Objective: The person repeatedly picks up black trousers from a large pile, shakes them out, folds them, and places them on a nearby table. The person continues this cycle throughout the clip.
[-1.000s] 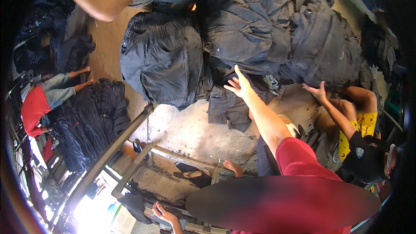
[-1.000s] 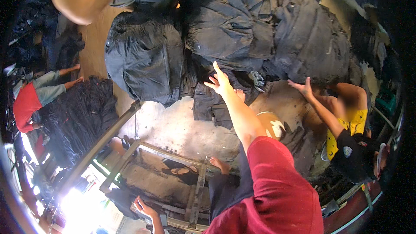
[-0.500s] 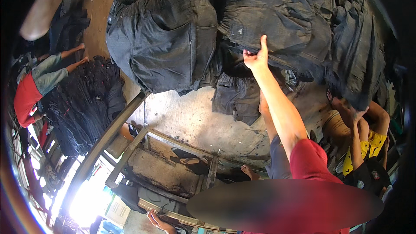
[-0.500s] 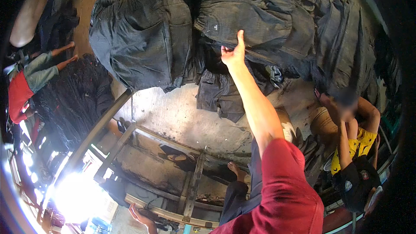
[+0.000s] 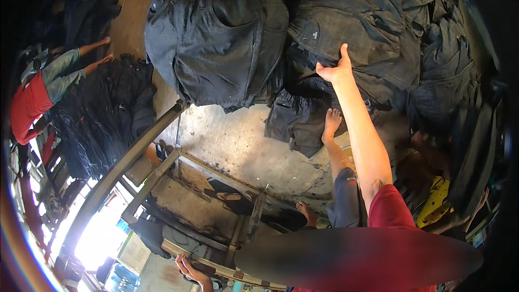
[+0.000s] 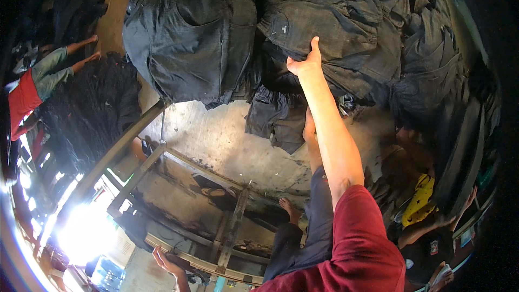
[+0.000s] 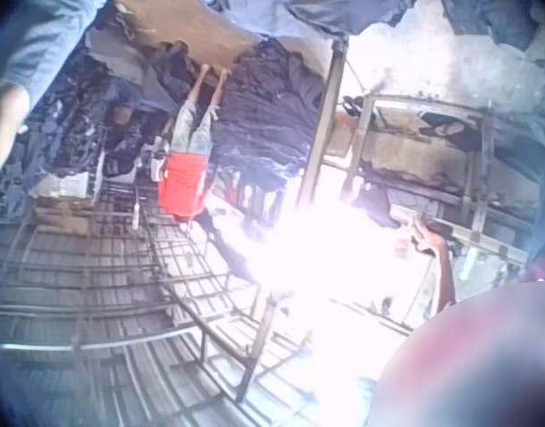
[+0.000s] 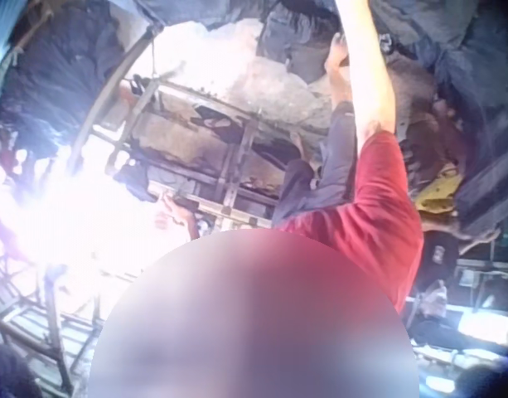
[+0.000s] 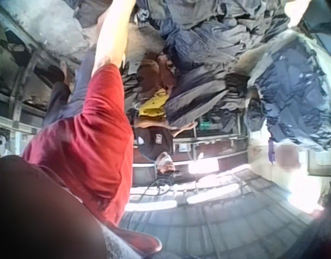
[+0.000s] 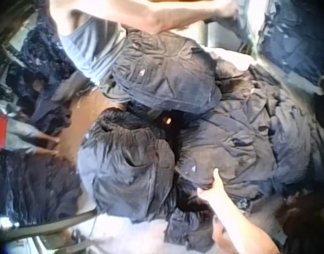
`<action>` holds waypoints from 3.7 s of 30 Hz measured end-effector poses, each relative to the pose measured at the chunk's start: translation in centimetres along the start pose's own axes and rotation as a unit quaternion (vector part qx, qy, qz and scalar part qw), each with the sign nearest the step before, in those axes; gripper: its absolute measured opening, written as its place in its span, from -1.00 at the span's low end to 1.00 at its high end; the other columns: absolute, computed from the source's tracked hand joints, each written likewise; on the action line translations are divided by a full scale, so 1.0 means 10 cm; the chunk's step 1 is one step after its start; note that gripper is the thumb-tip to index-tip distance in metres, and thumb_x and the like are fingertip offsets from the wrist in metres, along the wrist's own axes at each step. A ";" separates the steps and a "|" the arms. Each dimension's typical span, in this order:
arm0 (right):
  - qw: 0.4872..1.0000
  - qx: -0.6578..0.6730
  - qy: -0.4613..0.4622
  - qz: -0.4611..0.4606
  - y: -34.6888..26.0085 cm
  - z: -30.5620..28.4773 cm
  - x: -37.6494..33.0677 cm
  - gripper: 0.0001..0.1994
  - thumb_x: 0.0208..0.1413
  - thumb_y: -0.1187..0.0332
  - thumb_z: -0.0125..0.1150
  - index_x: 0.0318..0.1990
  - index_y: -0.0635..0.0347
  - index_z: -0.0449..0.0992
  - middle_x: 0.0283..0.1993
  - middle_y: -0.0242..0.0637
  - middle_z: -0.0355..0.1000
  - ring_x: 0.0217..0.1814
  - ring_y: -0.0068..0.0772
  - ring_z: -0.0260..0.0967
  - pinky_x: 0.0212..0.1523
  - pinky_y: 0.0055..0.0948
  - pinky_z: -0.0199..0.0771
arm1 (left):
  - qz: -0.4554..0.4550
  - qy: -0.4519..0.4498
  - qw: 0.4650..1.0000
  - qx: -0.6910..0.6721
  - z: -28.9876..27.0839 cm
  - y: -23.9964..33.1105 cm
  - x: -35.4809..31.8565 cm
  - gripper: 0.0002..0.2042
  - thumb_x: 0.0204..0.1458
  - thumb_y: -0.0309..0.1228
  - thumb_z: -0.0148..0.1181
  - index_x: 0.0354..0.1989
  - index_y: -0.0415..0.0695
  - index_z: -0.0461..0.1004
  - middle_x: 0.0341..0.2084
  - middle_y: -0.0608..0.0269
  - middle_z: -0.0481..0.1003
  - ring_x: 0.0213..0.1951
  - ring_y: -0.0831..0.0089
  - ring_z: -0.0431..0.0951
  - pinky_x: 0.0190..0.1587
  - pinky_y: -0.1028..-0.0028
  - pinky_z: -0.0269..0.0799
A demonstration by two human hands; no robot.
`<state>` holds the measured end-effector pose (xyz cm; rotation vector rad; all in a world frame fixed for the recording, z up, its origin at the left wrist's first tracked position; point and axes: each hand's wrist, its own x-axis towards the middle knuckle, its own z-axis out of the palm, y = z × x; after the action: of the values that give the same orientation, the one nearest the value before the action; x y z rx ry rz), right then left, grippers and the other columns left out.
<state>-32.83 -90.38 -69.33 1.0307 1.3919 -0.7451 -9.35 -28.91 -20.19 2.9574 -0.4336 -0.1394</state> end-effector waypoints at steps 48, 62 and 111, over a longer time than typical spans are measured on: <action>0.951 -0.046 -0.277 0.126 0.86 -3.88 -5.26 -0.57 0.13 0.42 0.30 0.03 0.69 0.50 -0.09 0.17 0.60 -0.21 -0.12 0.67 -0.07 -0.36 0.82 | -0.015 -0.518 0.626 -0.582 0.27 1.70 -1.33 -0.16 0.33 0.21 0.08 0.53 -0.26 0.17 0.46 0.02 0.30 0.46 0.15 0.28 0.50 0.25 0.09; 0.829 -0.364 -0.350 0.239 4.26 -7.57 -6.03 -0.36 0.23 -0.13 0.34 0.25 0.17 0.48 0.23 -0.10 0.55 0.21 -0.10 0.54 0.33 -0.08 0.50 | 0.001 -0.396 0.300 -0.868 -1.84 -1.15 -0.65 -0.19 0.28 0.34 -0.03 0.41 -0.13 0.37 0.22 0.10 0.53 0.24 0.27 0.51 0.34 0.24 0.38; 0.214 -0.784 -0.556 -0.175 5.27 -6.97 -5.73 -0.59 0.38 0.30 0.28 0.32 0.17 0.43 0.15 -0.36 0.52 0.05 -0.63 0.45 0.02 -0.54 0.47 | -0.082 0.245 0.821 -0.509 -2.19 -3.36 -0.91 -0.70 0.11 -0.46 0.44 0.03 -0.13 0.66 -0.14 0.14 0.66 -0.02 0.28 0.63 0.09 0.31 0.51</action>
<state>-19.06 -14.99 1.63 -1.4167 0.2832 0.1116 -6.24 8.49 -3.35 1.8467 0.0098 0.2866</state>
